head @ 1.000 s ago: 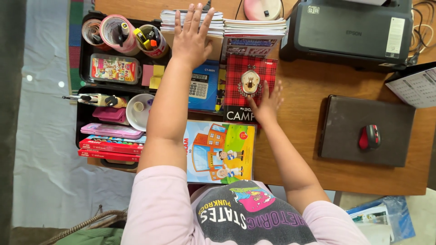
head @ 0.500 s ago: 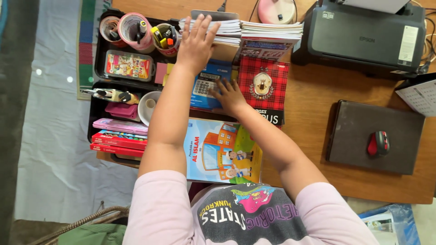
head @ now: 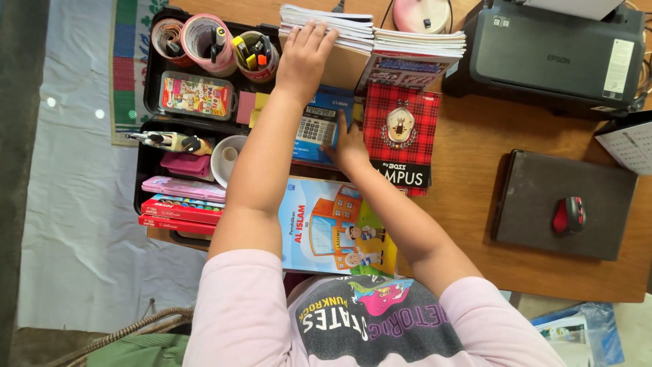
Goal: Organizing a desk by sorting, stacking, and rearranging books, notebooks, and stationery items.
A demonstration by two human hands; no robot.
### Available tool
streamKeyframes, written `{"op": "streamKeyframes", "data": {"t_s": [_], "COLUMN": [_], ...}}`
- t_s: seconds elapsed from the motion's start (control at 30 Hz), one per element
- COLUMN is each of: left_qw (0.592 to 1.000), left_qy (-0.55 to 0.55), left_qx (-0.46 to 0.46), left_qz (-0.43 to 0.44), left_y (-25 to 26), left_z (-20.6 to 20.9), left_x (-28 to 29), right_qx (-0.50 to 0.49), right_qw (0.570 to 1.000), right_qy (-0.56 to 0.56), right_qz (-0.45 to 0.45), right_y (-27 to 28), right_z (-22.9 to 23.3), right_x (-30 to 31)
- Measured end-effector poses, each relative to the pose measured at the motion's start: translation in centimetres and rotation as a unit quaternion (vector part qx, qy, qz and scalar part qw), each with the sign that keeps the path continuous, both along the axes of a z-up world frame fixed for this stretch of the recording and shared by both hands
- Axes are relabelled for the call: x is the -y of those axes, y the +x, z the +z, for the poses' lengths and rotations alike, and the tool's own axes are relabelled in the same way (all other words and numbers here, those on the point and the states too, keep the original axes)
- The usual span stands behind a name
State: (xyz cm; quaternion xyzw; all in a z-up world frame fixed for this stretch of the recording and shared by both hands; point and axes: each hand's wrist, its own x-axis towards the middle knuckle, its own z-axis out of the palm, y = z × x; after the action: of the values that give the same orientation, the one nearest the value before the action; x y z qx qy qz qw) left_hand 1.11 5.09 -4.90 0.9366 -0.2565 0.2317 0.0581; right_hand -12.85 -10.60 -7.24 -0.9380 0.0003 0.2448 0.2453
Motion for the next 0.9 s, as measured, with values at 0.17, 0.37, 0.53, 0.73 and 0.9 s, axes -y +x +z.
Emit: {"op": "streamKeyframes", "data": {"t_s": [0.17,0.37,0.53,0.73,0.9], "left_qw": [1.0,0.998,0.997,0.999,1.0], "left_qy": [0.003,0.02,0.006,0.008,-0.011], "left_qx": [0.022,0.058,0.072,0.037,-0.002], "left_qz": [-0.008,-0.015,-0.022,-0.018,-0.008], "left_y": [1.0,0.2,0.2,-0.3,-0.6], "left_z": [-0.1,0.4,0.6,1.5,2.0], "left_x": [-0.2,-0.8,-0.9,-1.7,-2.8], "right_qx": [-0.049,-0.032,-0.07,-0.047,0.078], "right_qw": [0.992,0.962,0.871,0.796,0.78], "right_qy": [0.045,0.125,0.325,0.468,0.576], "right_qz": [-0.107,-0.239,-0.363,-0.382,-0.234], "right_y": [1.1,2.7,2.2,-0.5,-0.9], "right_z": [1.1,-2.7,-2.8,-2.2,-0.7], "right_x": [-0.9,-0.7,-0.6,-0.1,1.3]}}
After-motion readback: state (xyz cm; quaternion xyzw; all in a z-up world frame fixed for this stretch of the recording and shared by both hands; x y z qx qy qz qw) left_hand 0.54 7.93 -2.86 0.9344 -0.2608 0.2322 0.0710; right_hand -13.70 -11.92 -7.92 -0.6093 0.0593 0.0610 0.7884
